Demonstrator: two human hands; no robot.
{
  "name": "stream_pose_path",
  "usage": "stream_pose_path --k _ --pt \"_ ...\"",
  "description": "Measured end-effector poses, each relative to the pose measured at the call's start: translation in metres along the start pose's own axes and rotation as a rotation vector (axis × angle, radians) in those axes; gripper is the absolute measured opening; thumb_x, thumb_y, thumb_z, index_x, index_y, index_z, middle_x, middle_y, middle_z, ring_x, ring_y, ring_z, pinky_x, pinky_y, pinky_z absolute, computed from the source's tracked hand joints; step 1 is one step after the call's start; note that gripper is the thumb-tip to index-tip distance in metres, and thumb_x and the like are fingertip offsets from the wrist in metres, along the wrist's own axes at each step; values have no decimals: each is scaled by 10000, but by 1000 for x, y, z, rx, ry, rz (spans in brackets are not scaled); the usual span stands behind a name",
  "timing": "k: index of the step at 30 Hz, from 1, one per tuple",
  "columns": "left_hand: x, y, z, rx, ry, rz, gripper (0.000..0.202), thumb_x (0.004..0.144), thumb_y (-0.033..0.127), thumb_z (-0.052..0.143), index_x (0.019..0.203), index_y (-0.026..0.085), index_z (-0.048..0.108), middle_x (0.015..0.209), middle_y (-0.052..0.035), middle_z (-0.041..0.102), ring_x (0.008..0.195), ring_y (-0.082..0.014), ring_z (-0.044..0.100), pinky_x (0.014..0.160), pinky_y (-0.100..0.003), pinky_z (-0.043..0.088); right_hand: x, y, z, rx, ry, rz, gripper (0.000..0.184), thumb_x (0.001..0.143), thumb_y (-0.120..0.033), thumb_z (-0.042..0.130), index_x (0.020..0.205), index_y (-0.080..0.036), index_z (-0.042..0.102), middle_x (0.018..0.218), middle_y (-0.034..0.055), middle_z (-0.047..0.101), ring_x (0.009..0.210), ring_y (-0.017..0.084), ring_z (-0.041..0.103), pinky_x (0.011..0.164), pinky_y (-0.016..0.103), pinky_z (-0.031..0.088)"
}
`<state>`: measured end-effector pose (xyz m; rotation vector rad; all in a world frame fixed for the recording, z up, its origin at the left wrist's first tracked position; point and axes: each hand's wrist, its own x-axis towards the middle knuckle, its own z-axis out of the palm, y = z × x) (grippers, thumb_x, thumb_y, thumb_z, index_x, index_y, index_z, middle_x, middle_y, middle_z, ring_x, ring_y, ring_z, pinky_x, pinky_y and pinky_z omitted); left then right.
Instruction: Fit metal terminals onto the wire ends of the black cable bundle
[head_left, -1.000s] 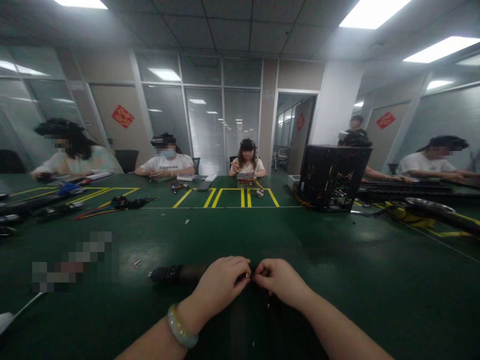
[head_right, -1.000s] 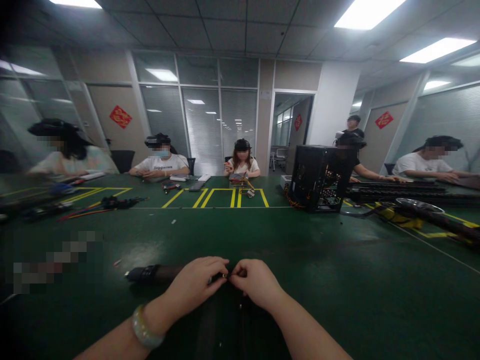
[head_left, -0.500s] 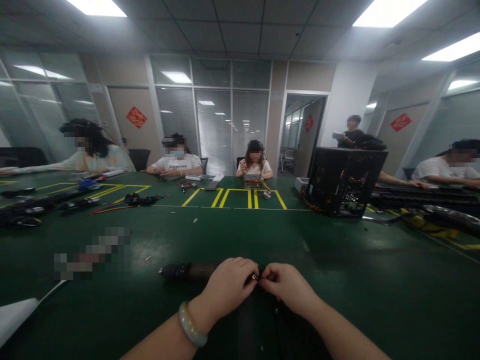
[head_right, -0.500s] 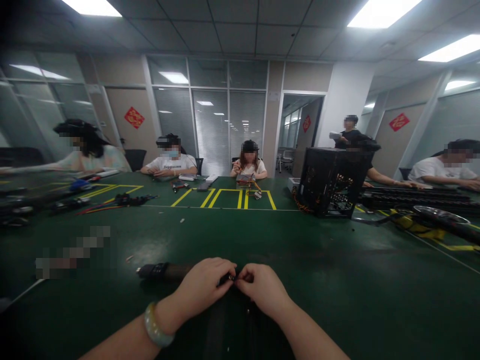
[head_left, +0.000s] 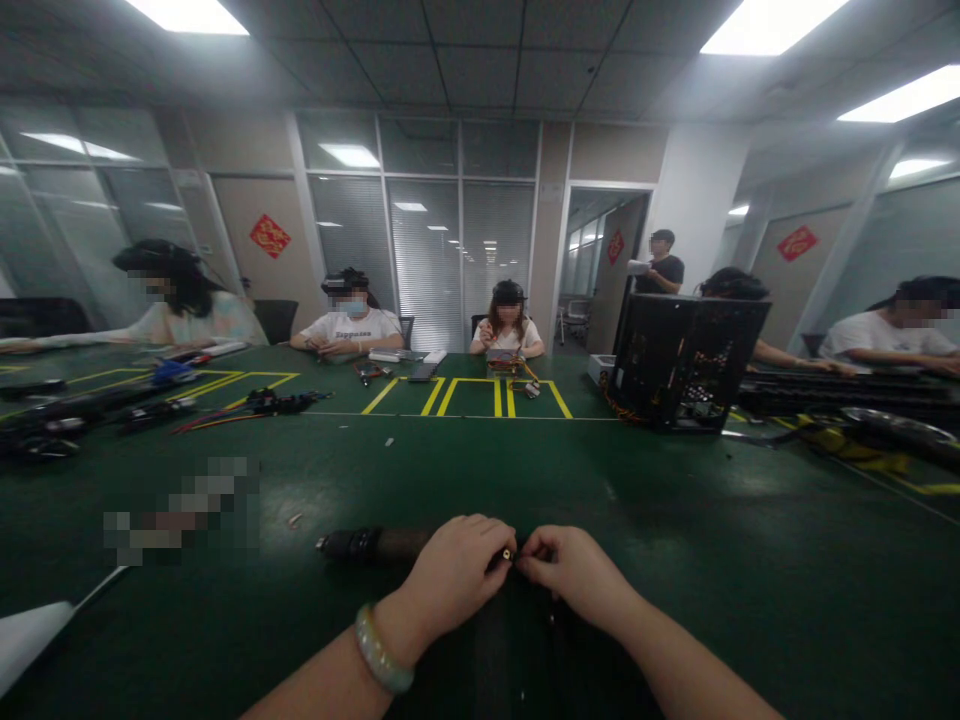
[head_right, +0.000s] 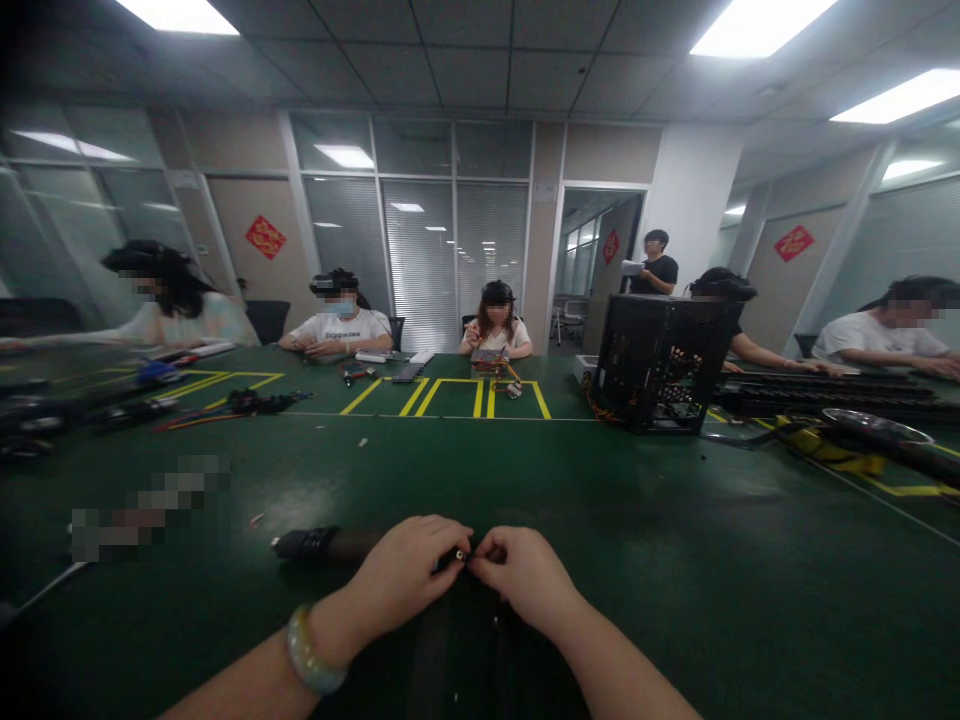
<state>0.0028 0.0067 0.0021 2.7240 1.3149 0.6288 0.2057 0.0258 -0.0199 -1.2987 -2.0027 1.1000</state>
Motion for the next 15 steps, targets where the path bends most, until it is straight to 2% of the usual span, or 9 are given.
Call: stream_pose_path --k 5,15 --pt "-1 1 -1 -9 6 -15 141 846 209 568 985 221 586 985 -22 634 922 -208 580 828 -339 421 1 -1 1 -1 3 13 98 818 -246 616 830 -169 674 667 -25 625 484 82 514 428 151 352" --pt "-1 2 -1 4 -4 -19 132 843 207 604 970 236 583 986 -2 636 936 -202 577 850 -334 417 1 5 0 -2 -6 -11 129 834 -298 618 853 -187 683 718 -16 653 508 90 537 454 165 373"
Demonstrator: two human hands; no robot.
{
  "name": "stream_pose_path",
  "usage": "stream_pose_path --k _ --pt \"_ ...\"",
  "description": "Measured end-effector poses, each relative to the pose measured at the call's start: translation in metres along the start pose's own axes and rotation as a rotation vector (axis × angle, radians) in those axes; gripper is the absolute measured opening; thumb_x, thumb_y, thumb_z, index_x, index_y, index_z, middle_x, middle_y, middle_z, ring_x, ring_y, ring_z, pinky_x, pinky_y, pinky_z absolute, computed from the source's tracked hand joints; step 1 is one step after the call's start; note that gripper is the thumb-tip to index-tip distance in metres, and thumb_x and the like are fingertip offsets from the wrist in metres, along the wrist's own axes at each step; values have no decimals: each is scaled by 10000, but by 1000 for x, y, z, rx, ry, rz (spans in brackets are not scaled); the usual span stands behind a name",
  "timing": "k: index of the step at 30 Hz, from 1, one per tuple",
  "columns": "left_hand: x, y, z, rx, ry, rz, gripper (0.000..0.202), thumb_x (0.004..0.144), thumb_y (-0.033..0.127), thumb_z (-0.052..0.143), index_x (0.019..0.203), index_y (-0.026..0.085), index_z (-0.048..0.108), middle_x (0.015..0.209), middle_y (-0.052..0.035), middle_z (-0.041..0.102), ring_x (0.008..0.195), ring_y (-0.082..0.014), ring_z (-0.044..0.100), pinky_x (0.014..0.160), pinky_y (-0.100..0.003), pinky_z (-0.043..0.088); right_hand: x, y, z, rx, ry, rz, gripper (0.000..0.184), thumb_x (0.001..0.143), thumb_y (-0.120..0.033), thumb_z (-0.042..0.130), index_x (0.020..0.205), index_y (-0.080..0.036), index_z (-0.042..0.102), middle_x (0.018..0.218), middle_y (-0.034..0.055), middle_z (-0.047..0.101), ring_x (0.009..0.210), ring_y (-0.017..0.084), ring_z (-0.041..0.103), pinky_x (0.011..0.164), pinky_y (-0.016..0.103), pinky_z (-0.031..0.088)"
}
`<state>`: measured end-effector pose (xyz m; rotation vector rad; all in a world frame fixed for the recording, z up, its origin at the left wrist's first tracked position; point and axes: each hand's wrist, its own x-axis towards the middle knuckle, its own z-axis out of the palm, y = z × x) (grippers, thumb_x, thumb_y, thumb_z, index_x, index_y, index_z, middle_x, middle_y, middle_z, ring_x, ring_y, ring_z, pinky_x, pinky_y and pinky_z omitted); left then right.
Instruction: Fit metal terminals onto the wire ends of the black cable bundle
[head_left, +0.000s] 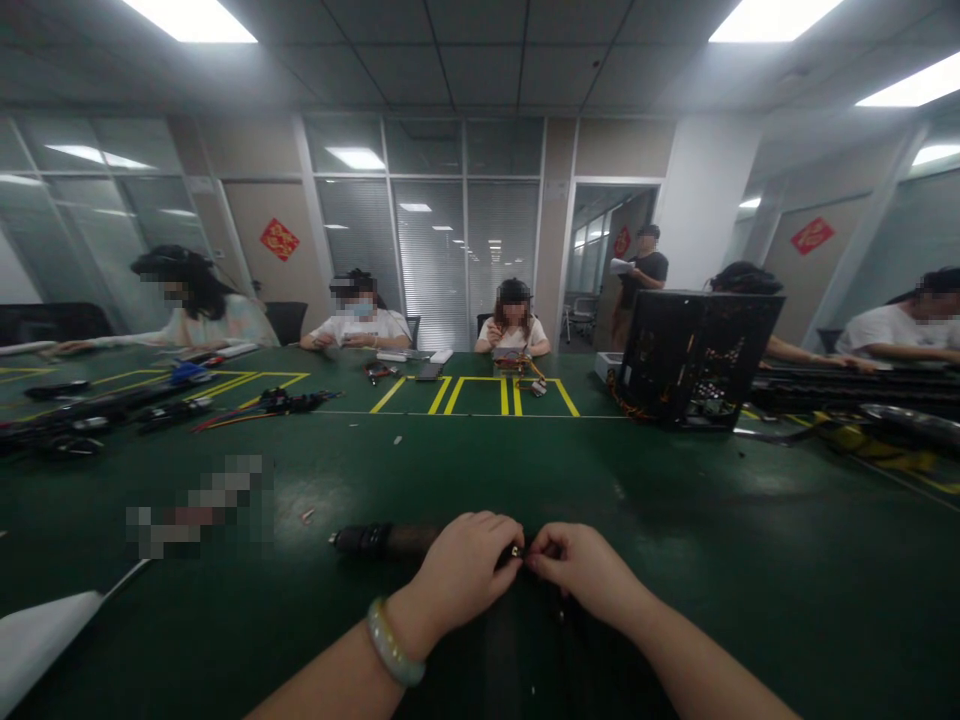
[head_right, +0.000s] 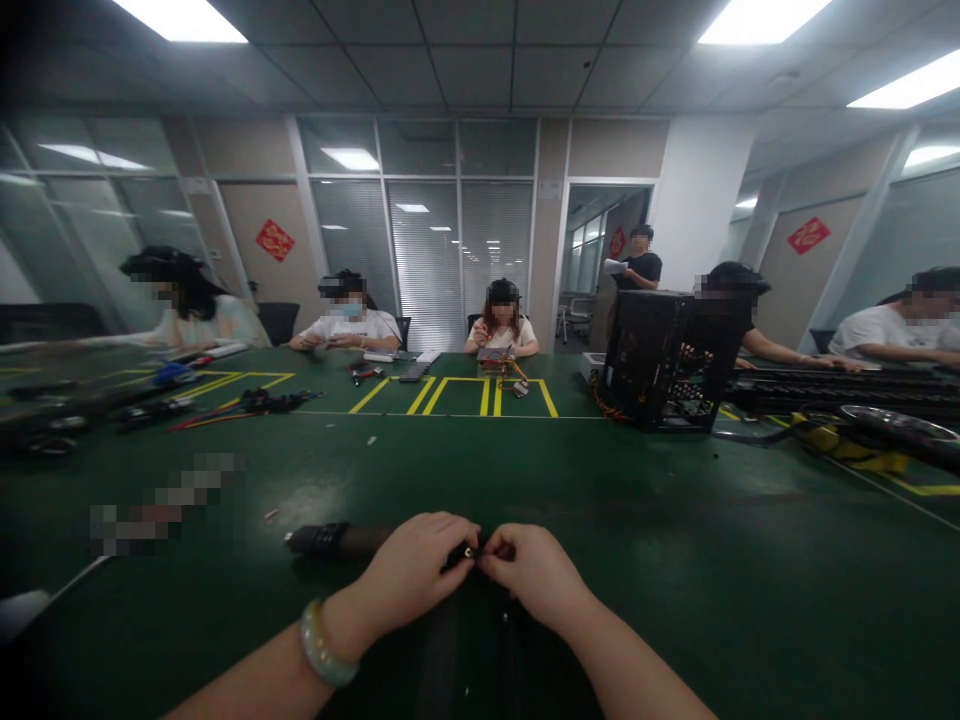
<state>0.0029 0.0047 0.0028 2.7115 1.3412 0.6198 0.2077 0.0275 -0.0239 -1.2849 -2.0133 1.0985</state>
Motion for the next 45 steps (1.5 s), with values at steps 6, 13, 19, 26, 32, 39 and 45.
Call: stream_pose_path --k 6,13,19,26,32,39,45 --pt "1 0 -1 0 -8 -2 108 859 206 619 960 240 603 1029 0 650 972 -200 584 881 -343 420 -1 -3 0 -6 -2 16 133 836 -295 617 853 -183 688 704 -11 651 522 99 554 456 167 372" --pt "1 -4 1 -34 -6 33 123 875 209 624 986 259 634 1052 23 656 991 -190 580 880 -334 416 1 -2 2 -36 26 26 132 837 -293 607 819 -178 667 651 -25 619 497 93 536 433 160 349" --pt "0 -3 3 -5 3 -26 143 879 241 608 1022 239 604 993 -3 643 930 -192 579 838 -324 419 4 4 3 -101 51 30 126 822 -288 623 791 -170 655 628 -25 602 512 97 533 442 166 322" --pt "0 -1 2 -34 12 -32 122 841 220 624 957 228 587 968 -2 636 910 -200 567 838 -336 411 -2 -8 -1 -137 67 -15 111 820 -279 629 795 -196 698 686 -17 652 609 117 559 506 184 337" --pt "0 2 -4 -33 2 -6 94 867 202 581 957 227 595 980 -3 641 918 -188 575 849 -323 412 -3 -6 0 -69 30 11 147 851 -289 585 839 -189 692 673 -16 639 547 104 552 473 173 350" --pt "-1 2 -2 -49 30 -9 160 837 170 606 980 240 587 1100 8 645 1000 -191 584 898 -343 420 -3 -3 0 -51 37 -27 155 856 -292 580 812 -173 668 655 -26 620 504 89 539 446 159 355" --pt "-2 -1 2 -75 45 6 92 845 192 601 928 228 589 1246 -4 604 1094 -212 566 939 -381 416 -2 -2 2 -81 42 -21 142 849 -285 585 817 -181 678 671 -22 639 507 94 546 443 164 354"
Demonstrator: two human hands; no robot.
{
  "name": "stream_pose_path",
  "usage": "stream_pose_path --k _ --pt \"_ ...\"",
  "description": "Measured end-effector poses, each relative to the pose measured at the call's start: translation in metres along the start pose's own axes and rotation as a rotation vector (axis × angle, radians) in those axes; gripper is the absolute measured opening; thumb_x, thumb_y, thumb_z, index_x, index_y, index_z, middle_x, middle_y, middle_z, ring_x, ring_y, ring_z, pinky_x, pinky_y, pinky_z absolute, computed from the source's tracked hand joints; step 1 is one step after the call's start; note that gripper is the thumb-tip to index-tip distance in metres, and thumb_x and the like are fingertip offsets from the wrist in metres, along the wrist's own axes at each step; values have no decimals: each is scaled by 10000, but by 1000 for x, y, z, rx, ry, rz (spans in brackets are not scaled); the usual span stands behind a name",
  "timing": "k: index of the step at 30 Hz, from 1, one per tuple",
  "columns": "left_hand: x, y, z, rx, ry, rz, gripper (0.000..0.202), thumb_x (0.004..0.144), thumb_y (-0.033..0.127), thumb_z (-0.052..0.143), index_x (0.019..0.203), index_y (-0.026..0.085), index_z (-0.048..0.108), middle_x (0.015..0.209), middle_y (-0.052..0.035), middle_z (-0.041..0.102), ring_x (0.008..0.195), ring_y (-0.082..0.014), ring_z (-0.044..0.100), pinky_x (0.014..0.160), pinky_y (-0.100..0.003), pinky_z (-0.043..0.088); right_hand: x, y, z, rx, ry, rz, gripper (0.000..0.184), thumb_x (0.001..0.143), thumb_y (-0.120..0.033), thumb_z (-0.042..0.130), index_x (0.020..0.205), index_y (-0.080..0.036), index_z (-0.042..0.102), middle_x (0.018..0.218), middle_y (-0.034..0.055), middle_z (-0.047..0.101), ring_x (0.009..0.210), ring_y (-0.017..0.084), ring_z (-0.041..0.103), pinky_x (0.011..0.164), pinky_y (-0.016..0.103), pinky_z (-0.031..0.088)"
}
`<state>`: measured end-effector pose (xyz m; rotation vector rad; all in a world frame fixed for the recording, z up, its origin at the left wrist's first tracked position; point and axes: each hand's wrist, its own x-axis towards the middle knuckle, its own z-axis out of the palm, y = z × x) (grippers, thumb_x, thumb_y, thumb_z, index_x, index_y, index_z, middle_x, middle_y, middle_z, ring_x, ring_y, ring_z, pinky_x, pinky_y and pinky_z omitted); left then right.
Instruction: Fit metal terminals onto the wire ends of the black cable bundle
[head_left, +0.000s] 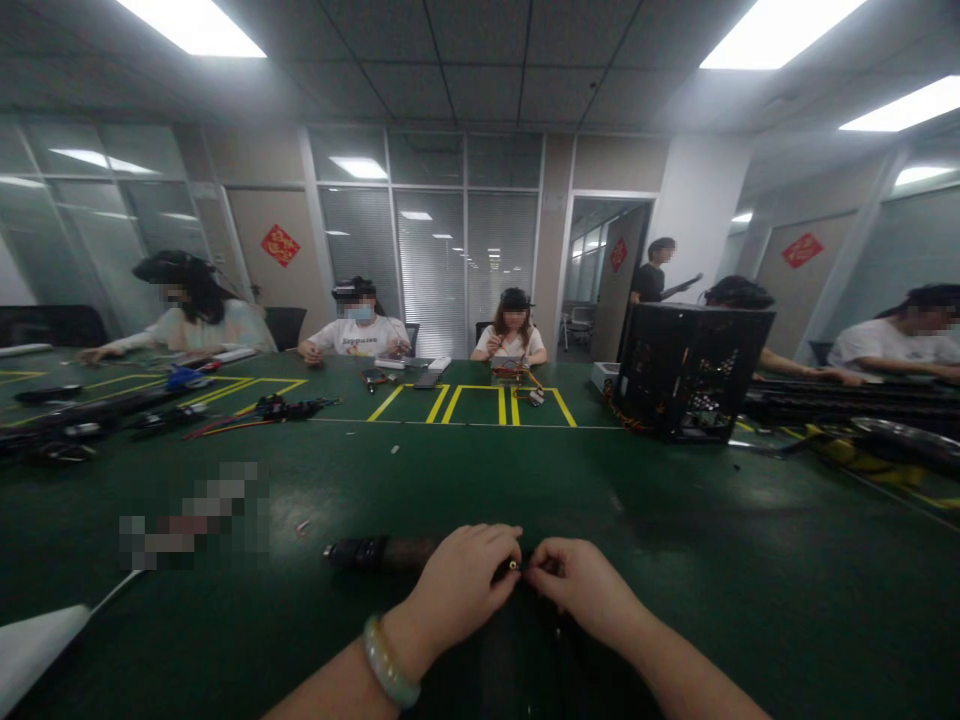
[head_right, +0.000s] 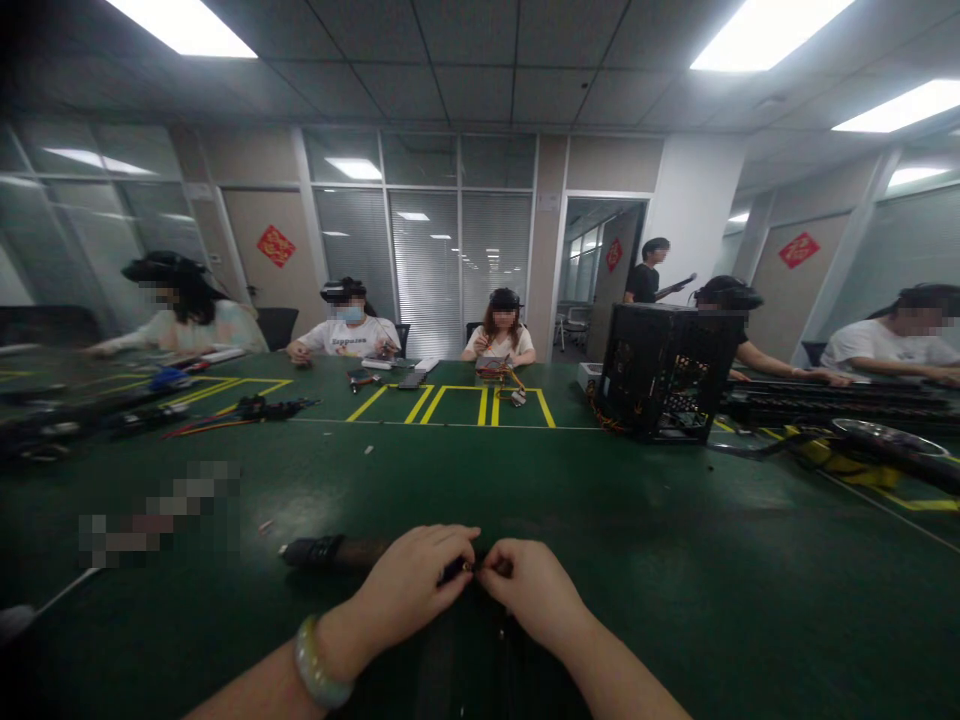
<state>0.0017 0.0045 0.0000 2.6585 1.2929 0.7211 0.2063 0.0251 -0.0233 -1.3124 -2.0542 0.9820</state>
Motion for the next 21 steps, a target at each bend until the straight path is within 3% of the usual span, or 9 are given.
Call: stream_pose_path --k 6,15,21 --pt "0 0 0 -6 -3 14 107 842 155 592 912 236 587 1184 27 635 1053 -184 582 921 -349 424 1 -2 1 -16 13 -15 126 840 -265 592 816 -189 691 683 -16 653 538 100 564 449 161 343" --pt "1 0 -2 -2 4 -16 154 814 203 607 964 219 578 1230 -27 609 1084 -220 568 931 -377 423 2 0 1 4 5 9 118 842 -265 586 830 -181 667 690 -15 651 525 95 550 449 162 344" --pt "1 3 -5 -6 4 -15 121 811 194 617 921 223 578 1211 -7 618 1098 -206 558 961 -373 402 0 -4 0 5 -4 5 127 847 -277 574 817 -182 653 674 -19 647 529 106 557 461 175 365"
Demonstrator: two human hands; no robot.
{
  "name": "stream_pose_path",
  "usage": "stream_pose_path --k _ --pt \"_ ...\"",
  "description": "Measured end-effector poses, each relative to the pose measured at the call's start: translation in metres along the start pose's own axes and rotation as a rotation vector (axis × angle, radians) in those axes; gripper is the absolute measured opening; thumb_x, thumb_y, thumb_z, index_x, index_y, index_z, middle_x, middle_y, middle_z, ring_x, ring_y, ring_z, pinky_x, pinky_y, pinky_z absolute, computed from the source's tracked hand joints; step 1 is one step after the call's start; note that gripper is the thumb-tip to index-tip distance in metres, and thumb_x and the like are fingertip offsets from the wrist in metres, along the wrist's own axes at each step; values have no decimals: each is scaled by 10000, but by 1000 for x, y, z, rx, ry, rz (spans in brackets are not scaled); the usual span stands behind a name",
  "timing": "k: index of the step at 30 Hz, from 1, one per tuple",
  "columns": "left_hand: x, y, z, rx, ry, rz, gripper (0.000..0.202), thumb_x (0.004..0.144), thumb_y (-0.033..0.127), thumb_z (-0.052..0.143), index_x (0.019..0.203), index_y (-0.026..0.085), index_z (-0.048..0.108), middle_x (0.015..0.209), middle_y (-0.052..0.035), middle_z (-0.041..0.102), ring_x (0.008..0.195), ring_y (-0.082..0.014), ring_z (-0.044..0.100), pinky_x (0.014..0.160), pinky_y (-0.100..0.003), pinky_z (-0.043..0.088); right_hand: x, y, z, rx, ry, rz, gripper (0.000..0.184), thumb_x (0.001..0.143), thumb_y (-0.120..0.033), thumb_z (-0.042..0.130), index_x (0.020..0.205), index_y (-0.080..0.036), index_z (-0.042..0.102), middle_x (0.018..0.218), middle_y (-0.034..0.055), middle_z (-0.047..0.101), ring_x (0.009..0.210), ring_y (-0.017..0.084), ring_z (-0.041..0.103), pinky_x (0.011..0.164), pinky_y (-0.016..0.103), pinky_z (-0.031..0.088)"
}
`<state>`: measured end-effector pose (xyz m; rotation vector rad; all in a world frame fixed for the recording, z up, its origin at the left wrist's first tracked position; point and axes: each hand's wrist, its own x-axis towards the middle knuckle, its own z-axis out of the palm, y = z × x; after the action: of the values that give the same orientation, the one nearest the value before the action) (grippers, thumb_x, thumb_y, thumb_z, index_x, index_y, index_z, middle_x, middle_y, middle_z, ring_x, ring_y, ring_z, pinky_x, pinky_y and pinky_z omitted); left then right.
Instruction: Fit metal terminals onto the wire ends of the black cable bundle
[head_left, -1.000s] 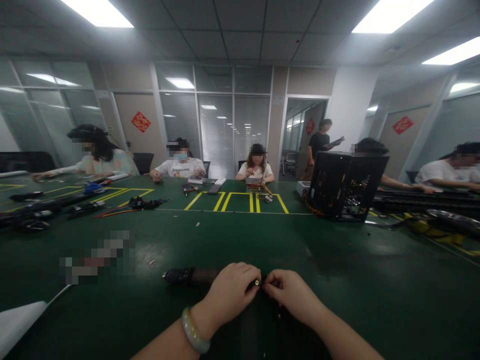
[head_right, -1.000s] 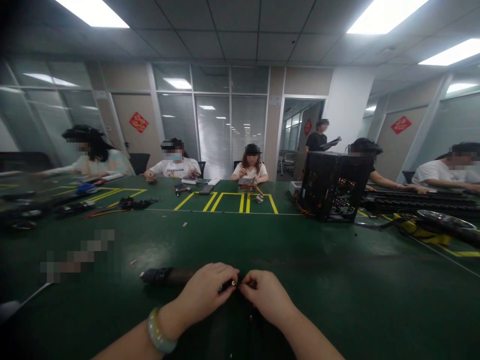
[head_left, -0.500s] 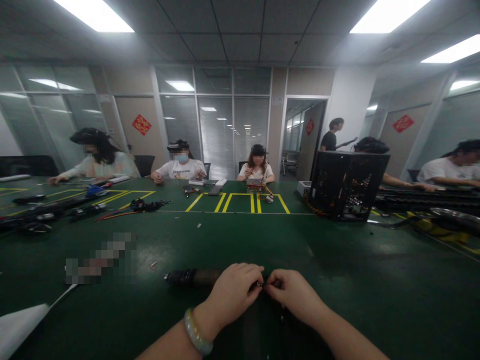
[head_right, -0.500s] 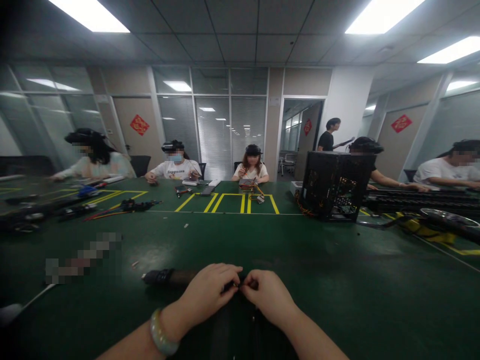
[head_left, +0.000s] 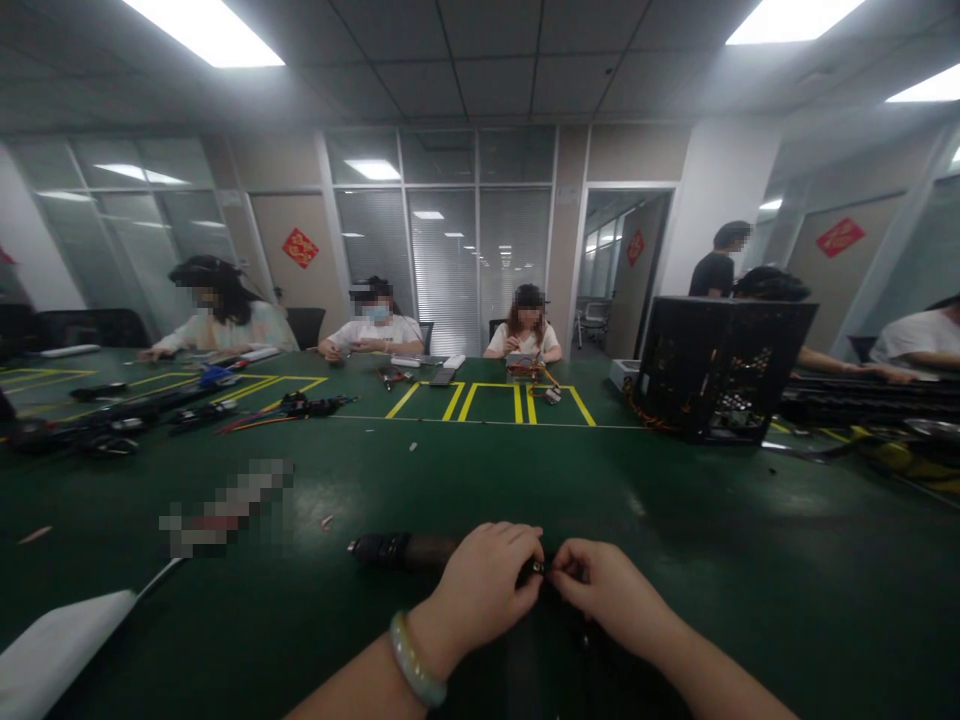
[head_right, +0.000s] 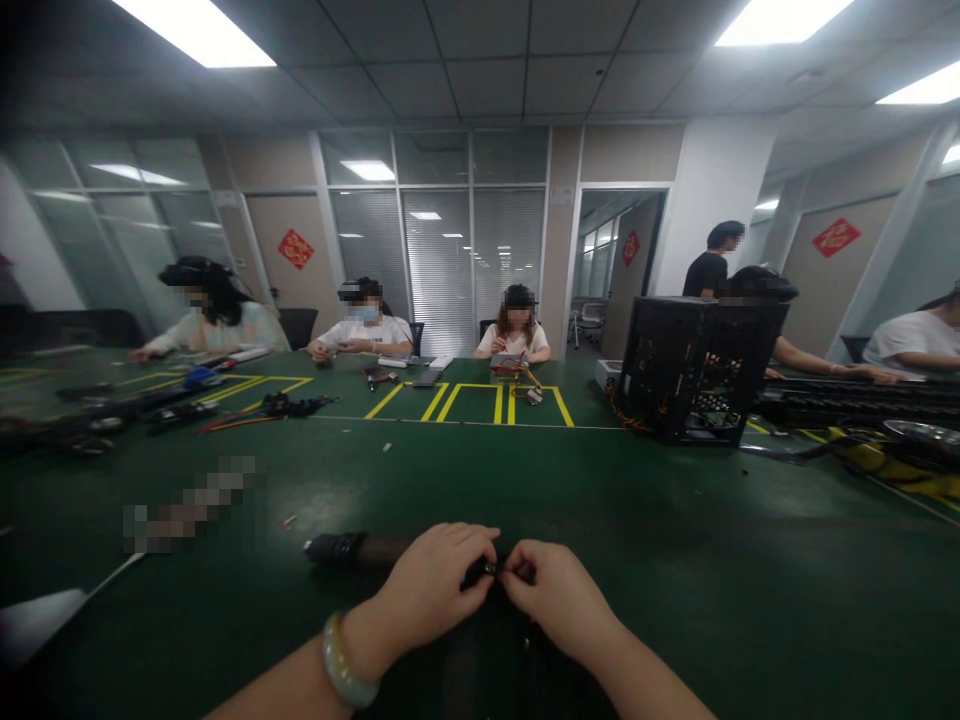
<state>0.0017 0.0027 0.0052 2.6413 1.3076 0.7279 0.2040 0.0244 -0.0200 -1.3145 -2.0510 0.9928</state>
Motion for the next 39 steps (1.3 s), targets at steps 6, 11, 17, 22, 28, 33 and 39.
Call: stream_pose_path --k 6,11,17,22,28,33,39 --pt "1 -3 5 -9 11 -8 112 824 194 615 927 230 591 1193 3 629 1073 -204 570 934 -377 409 1 -1 0 -9 -17 3 143 848 -282 571 823 -183 671 689 -16 662 505 100 547 454 178 353" --pt "1 -5 7 15 -18 9 107 849 197 600 948 235 617 1092 6 657 1005 -190 586 902 -344 422 2 1 3 -10 18 11 157 847 -288 581 809 -179 686 683 -9 664 529 105 559 460 173 343" --pt "3 -4 4 52 -28 21 122 863 191 587 972 222 632 964 -12 660 923 -189 589 861 -326 426 4 1 6 10 25 43 178 862 -309 578 830 -170 686 717 0 676 534 107 569 461 174 353" --pt "4 -4 1 56 -55 18 135 845 167 589 964 217 626 956 -9 656 921 -186 584 853 -319 425 5 -3 5 21 37 23 190 867 -323 580 805 -173 680 702 -3 669 545 112 579 474 176 361" --pt "2 -6 -2 48 -72 28 122 828 167 599 936 213 632 964 -15 659 940 -188 585 891 -324 426 3 -4 3 -34 11 -17 154 847 -292 592 801 -188 696 703 -8 680 576 121 578 489 185 343" --pt "1 -5 -5 45 -87 38 127 829 163 600 940 215 631 962 -11 658 932 -184 586 886 -321 428 1 -5 3 -56 13 -27 124 824 -292 624 795 -206 709 734 -9 702 643 141 605 537 201 352" --pt "1 -2 -4 76 -79 -3 137 858 205 607 991 234 599 965 -1 647 916 -186 584 843 -315 429 2 -5 5 -60 39 -1 140 848 -289 598 807 -196 694 710 -5 683 606 132 594 510 198 336"
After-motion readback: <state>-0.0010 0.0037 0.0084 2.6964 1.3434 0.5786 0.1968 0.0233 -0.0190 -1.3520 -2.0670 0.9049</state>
